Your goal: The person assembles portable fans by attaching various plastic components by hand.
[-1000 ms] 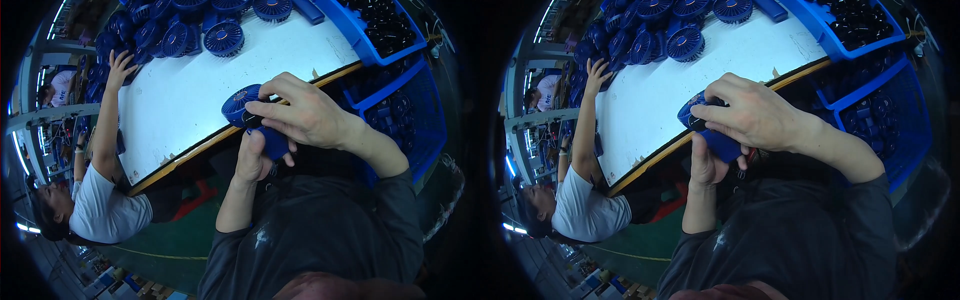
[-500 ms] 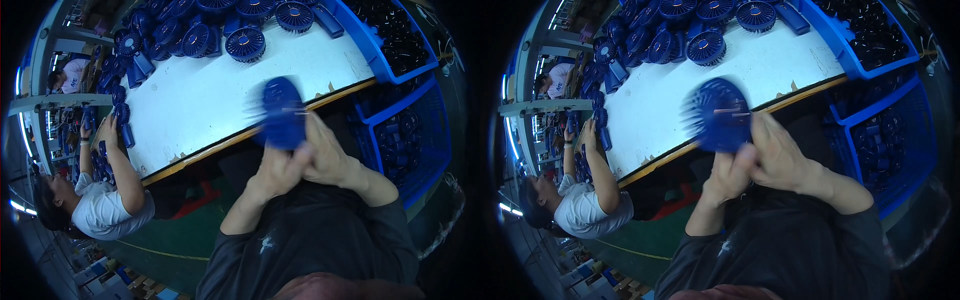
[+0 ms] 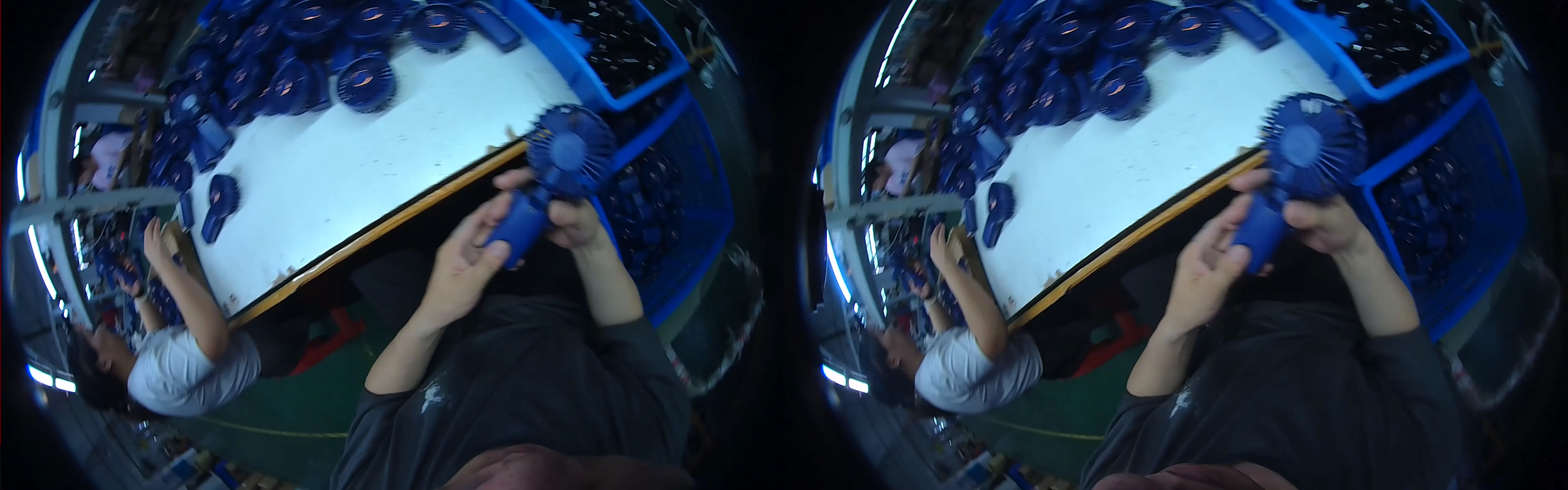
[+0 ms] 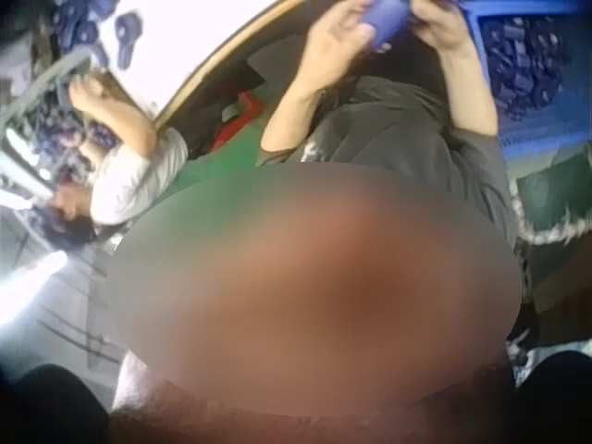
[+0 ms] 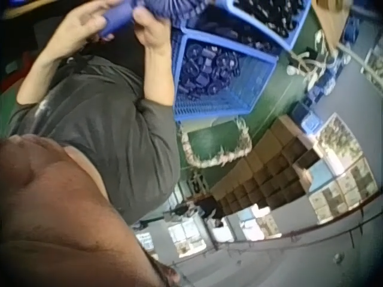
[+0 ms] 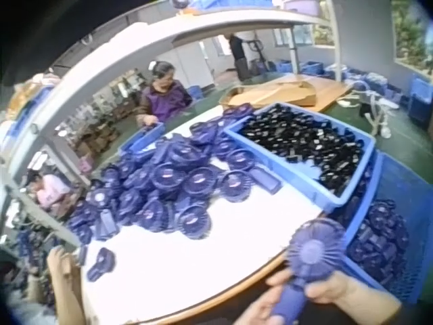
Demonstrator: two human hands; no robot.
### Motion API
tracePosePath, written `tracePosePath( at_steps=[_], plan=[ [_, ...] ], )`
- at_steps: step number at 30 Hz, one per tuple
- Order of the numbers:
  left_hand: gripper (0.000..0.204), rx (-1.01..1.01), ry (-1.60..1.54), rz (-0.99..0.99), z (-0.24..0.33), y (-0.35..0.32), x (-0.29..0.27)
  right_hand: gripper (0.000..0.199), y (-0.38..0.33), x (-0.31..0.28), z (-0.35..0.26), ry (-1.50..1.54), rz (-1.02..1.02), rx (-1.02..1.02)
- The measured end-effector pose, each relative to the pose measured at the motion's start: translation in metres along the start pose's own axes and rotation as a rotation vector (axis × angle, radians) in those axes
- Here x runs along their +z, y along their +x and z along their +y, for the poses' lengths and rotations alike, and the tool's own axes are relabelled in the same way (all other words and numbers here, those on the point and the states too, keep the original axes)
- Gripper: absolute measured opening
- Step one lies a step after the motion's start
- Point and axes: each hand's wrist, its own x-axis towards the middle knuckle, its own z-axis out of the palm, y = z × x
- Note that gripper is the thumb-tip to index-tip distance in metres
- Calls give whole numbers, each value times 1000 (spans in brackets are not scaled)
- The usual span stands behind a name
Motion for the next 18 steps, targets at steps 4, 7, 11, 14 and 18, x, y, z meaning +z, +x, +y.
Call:
tracePosePath(
  at_steps=[4, 7, 11, 14, 18],
  plan=[
    [52, 131, 700, 2, 33, -12, -20, 66, -38, 1, -19, -222, 162, -43],
    [50, 399, 1227, 621, 78, -24, -86, 58, -90, -54, -41, -332, 541, -169],
    [69, 525, 1673, 1121, 155, -64, -244, 42, -171, -156, -56, -882, 1244, 5],
    [96, 326, 1685, 1276, 187, -73, -282, 47, -262, -252, -56, -1096, 1418, 296],
    [99, 256, 1707, 1194, 197, -54, -305, 59, -341, -336, -32, -1561, 1556, 241]
  ],
)
